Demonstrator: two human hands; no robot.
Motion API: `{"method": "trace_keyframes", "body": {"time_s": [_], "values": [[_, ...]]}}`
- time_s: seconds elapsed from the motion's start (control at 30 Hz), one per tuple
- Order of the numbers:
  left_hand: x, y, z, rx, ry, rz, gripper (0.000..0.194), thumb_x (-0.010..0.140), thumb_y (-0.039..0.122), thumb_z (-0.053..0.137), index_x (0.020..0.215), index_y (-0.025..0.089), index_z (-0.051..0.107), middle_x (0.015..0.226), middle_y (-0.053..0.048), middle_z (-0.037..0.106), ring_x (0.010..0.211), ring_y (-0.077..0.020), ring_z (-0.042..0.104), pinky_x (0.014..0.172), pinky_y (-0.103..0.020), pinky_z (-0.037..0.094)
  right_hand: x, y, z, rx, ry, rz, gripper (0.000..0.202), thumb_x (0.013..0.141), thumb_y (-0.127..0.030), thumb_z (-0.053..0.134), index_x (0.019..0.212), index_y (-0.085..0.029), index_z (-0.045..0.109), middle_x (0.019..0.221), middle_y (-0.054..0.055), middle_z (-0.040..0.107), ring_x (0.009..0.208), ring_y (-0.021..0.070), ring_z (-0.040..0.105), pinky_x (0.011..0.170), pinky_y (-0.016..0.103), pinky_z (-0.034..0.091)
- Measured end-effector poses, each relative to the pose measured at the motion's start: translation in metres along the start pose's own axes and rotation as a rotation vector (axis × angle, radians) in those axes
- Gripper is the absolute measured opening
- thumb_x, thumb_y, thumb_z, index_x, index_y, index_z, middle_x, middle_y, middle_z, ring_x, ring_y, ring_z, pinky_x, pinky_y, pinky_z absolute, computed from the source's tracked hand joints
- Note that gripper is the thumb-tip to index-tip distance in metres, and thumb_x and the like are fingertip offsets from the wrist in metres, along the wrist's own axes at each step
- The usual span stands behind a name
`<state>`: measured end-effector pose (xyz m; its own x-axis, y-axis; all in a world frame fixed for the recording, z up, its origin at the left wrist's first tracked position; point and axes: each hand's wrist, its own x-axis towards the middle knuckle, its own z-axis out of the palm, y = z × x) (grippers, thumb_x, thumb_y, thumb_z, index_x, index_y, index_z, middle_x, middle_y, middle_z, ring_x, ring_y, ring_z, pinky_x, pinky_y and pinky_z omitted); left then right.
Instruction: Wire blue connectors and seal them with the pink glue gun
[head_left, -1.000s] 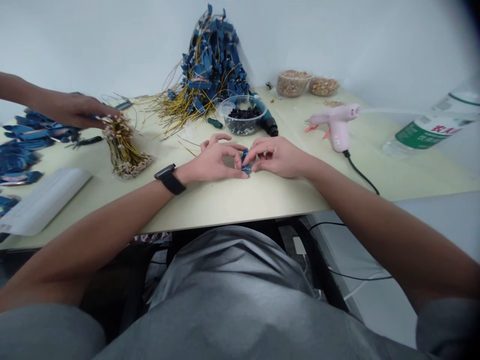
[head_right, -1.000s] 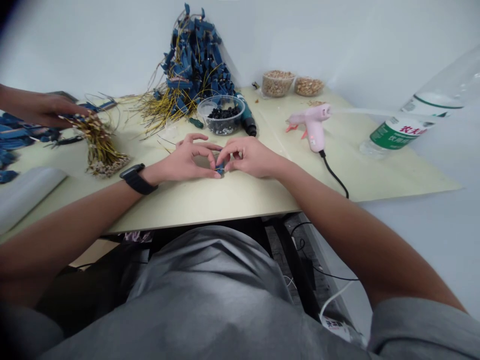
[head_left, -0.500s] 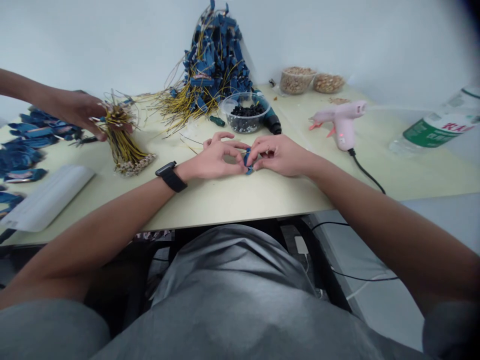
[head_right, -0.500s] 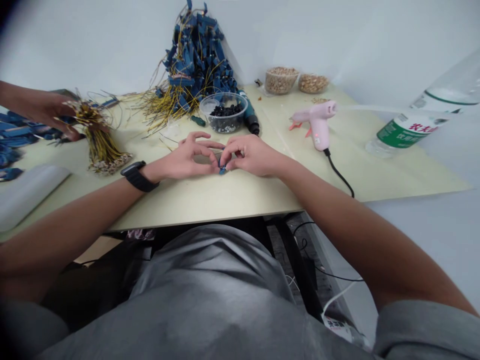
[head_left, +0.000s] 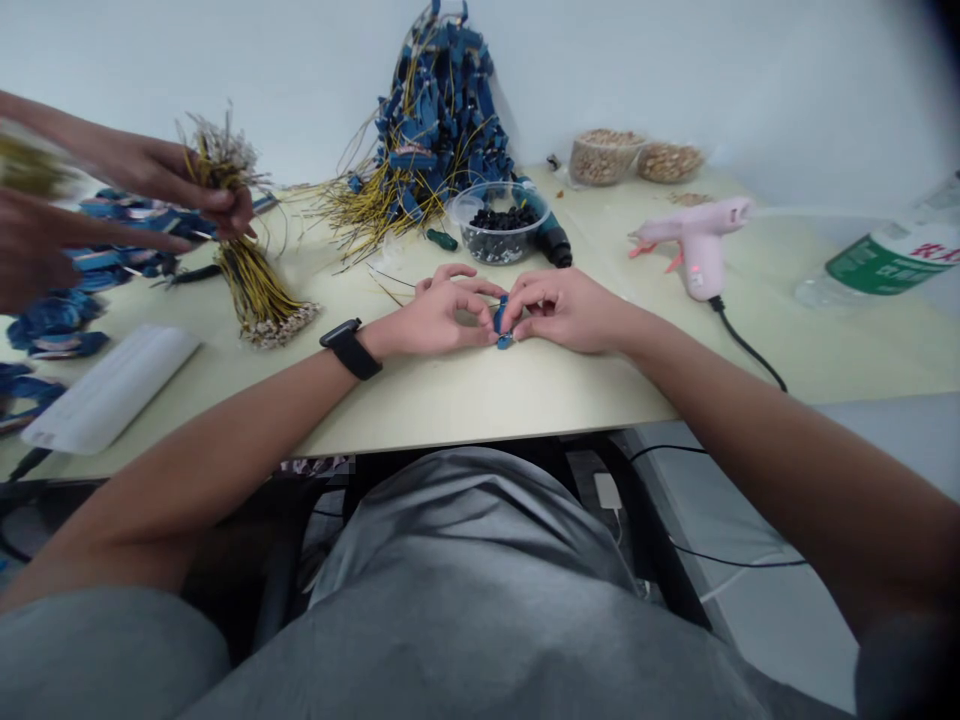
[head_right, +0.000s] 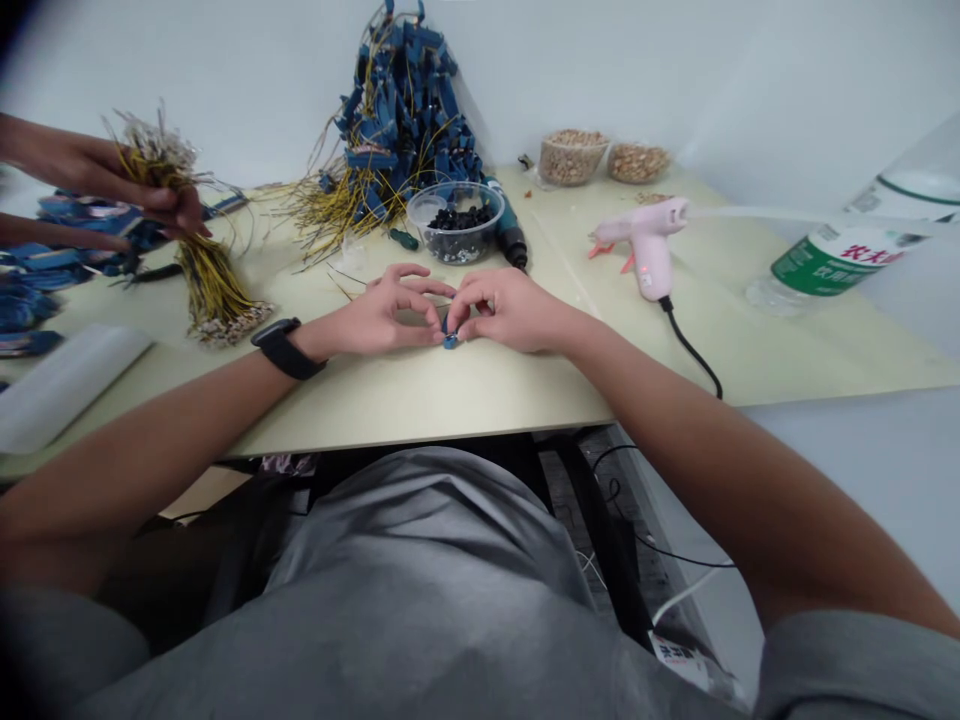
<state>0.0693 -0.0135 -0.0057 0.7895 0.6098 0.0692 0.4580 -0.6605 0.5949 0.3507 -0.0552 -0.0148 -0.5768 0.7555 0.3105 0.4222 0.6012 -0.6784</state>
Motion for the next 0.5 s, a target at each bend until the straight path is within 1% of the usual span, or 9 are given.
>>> {"method": "trace_keyframes", "body": {"time_s": [0.13,0.2,0.27,0.5], "values": [[0.002,-0.0026,-0.0001,-0.002,-0.007,0.014,0.036,0.094,0.063,0.09,0.098,0.027,0.092,0.176,-0.004,0.074,0.183,-0.0458,0.035,0.153,-0.072,0.016,0.0005,0.002,0.0005,-0.011,0.0,-0.011,0.009,0.09,-0.024,0.09,0.097,-0.026,0.095,0.096,0.002,0.075,0.085,0.0194,0.065,0.082,0.038,0.046],[0.0025,-0.0031,-0.0001,-0.006,-0.012,0.02,0.037,0.095,0.064,0.09,0.098,0.028,0.092,0.175,-0.004,0.074,0.182,-0.0448,0.037,0.154,-0.071,0.017,0.0002,0.0021,0.0006,-0.02,-0.002,-0.008,0.006,0.092,-0.025,0.092,0.097,-0.026,0.095,0.096,0.002,0.075,0.086,0.0198,0.064,0.082,0.038,0.046],[0.0026,-0.0026,-0.0003,-0.012,-0.011,0.022,0.035,0.094,0.062,0.089,0.098,0.028,0.093,0.175,-0.004,0.074,0.181,-0.0448,0.039,0.154,-0.071,0.017,-0.0003,0.0016,0.0005,-0.028,-0.002,0.0,0.004,0.094,-0.03,0.094,0.097,-0.026,0.094,0.096,0.003,0.075,0.087,0.0207,0.065,0.083,0.039,0.047],[0.002,0.0023,-0.0004,-0.02,0.002,-0.006,0.032,0.091,0.059,0.09,0.097,0.028,0.094,0.176,-0.003,0.074,0.179,-0.0459,0.038,0.152,-0.071,0.021,-0.001,0.0001,-0.0017,-0.01,-0.02,0.017,0.018,0.096,-0.044,0.096,0.101,-0.026,0.096,0.101,0.005,0.078,0.087,0.0209,0.064,0.079,0.038,0.047]]}}
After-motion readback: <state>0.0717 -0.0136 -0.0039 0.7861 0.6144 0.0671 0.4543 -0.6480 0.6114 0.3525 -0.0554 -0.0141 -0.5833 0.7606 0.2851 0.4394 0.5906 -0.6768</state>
